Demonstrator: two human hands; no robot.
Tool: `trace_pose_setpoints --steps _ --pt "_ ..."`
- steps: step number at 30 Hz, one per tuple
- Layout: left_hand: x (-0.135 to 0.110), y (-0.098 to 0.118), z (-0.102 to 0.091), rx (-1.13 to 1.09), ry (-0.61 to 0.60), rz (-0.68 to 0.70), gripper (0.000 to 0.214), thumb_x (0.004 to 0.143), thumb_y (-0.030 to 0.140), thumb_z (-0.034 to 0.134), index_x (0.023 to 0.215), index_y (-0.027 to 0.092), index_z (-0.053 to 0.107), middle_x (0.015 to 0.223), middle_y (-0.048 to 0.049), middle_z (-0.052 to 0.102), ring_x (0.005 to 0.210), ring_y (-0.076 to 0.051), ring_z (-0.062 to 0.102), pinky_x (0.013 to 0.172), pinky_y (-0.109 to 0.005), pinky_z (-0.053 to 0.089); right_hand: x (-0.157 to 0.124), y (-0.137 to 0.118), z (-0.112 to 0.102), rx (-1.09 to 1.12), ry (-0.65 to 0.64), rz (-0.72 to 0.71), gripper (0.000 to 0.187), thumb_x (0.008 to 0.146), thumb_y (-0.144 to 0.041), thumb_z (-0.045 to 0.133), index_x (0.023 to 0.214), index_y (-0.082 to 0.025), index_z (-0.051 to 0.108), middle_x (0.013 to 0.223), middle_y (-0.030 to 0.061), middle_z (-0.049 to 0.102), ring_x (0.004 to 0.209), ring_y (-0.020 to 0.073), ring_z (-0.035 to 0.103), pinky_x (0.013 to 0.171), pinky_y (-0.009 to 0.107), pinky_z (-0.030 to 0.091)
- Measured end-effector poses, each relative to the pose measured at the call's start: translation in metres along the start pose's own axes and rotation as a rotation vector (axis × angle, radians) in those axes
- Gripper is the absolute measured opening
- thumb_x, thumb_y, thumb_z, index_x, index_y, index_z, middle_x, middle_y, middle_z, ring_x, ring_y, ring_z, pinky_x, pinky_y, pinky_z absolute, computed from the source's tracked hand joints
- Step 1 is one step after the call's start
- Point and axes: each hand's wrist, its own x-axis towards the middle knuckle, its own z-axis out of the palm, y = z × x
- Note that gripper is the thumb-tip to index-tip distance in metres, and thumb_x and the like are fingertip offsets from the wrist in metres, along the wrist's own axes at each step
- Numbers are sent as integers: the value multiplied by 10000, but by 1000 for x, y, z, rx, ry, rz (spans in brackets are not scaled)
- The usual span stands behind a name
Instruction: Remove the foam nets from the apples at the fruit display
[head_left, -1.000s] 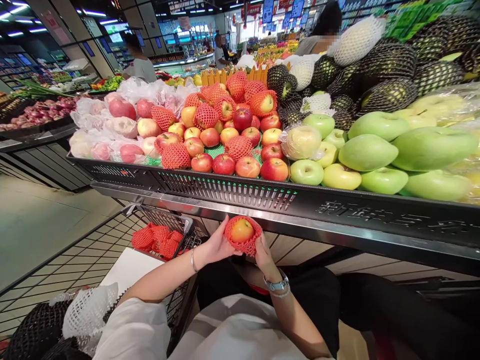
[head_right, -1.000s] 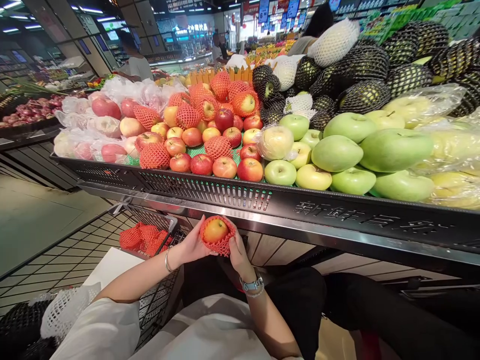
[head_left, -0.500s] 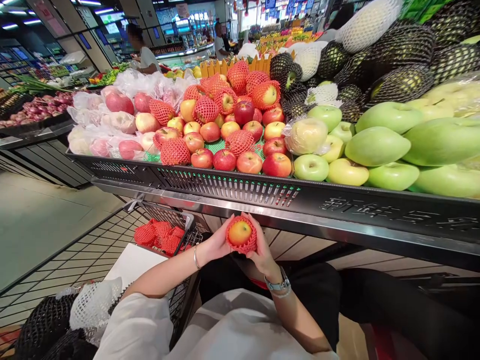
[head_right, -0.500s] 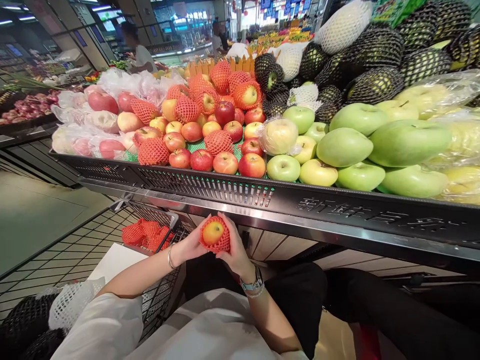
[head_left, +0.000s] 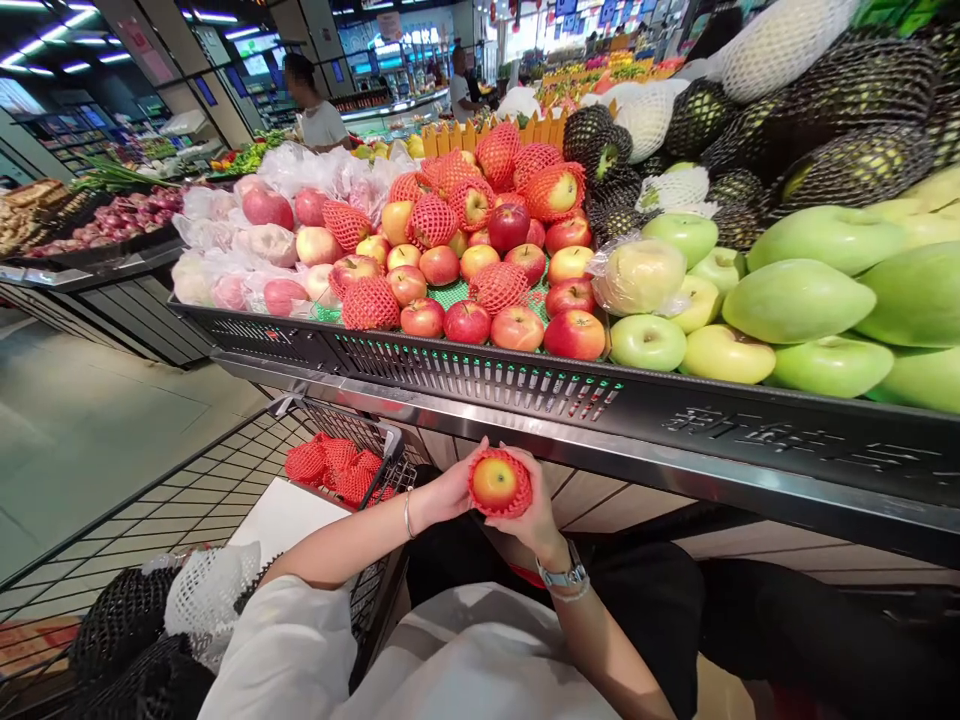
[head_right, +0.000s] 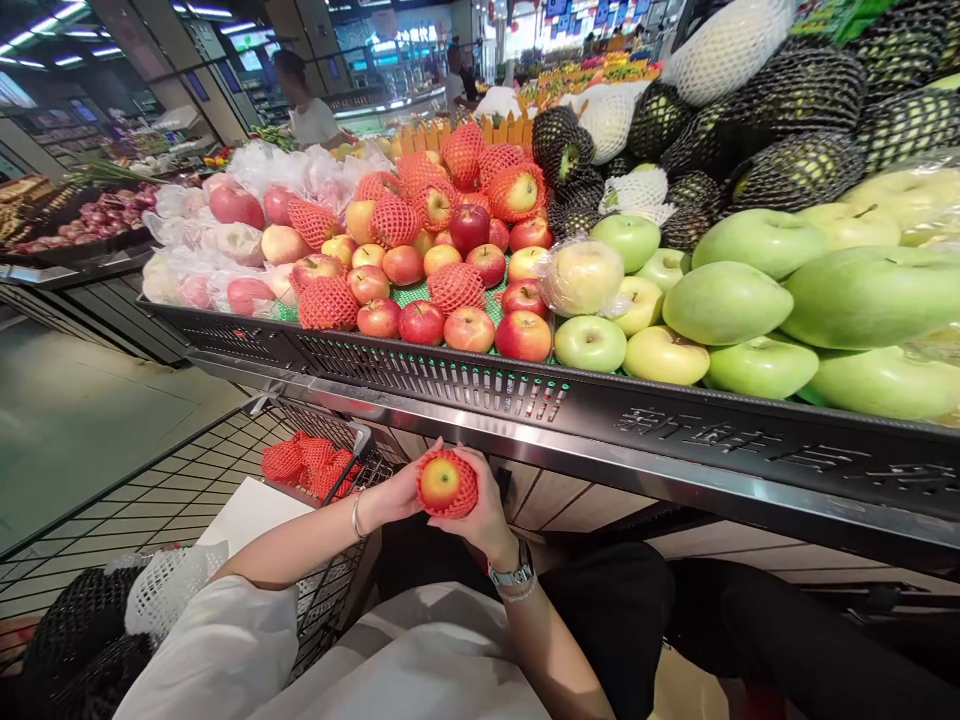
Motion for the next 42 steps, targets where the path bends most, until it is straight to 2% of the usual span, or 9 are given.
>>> trace_pose_setpoints --steps 6,12,16,19,22,27,30,36,42 --pt "-13 14 7 182 -70 132 662 842 716 405 1137 164 621 1063 -104 686 1057 -244 610 841 -310 456 14 -16 -14 -237 9 -70 723 701 -411 801 1315 -284 439 1228 91 483 1152 288 527 999 480 470" --pt "-21 19 12 175 -38 267 426 736 431 765 1049 182 618 972 -25 656 902 -145 612 832 -241 454 19 -28 -15 -403 -150 27 769 744 -367 773 1407 -309 387 1261 107 433 1167 308 506 1012 514 454" --pt "-19 22 14 40 -33 169 455 869 527 566 1083 132 638 1016 -98 687 863 -180 648 810 -288 498 17 -33 -16 -222 -101 44 767 838 -462 652 1471 -296 251 1408 111 380 1314 308 393 1109 518 350" --pt "-19 27 13 -43 -101 87 604 934 589 358 1129 89 635 1078 -163 692 860 -219 669 783 -332 523 16 -37 -16 -61 15 110 520 952 -425 449 1429 -268 316 1397 106 415 1285 272 437 1098 494 359" --pt "-20 30 12 -99 -104 88 648 941 599 308 1162 80 628 1103 -174 691 936 -241 667 829 -357 529 15 -39 -13 -26 136 83 401 947 -390 452 1327 -263 430 1304 96 477 1227 258 478 1069 472 378" --pt "-21 26 18 -49 -121 169 524 953 500 382 1169 85 619 1143 -166 674 1056 -259 635 916 -380 505 14 -40 -10 -75 218 -41 308 860 -438 587 1107 -262 533 1177 72 519 1128 258 514 975 443 432" --pt "-23 22 20 -22 -72 273 363 898 422 551 1149 164 598 1212 -111 641 1124 -238 598 937 -356 491 16 -39 -10 -62 221 24 277 840 -447 610 1015 -240 558 1154 77 535 1117 264 525 952 437 441" --pt "-25 16 17 68 -135 362 855 561 329 892 1302 285 469 1338 -87 538 1117 -256 595 881 -323 507 22 -32 -10 453 470 412 226 791 -398 660 844 -219 533 876 22 606 820 185 603 788 347 493" --pt "-15 14 14 -59 -155 235 569 754 334 721 1267 205 512 1344 -127 554 1181 -308 570 998 -497 450 24 -37 -5 646 571 493 261 732 -389 719 816 -222 538 839 -5 581 779 154 587 757 301 489"
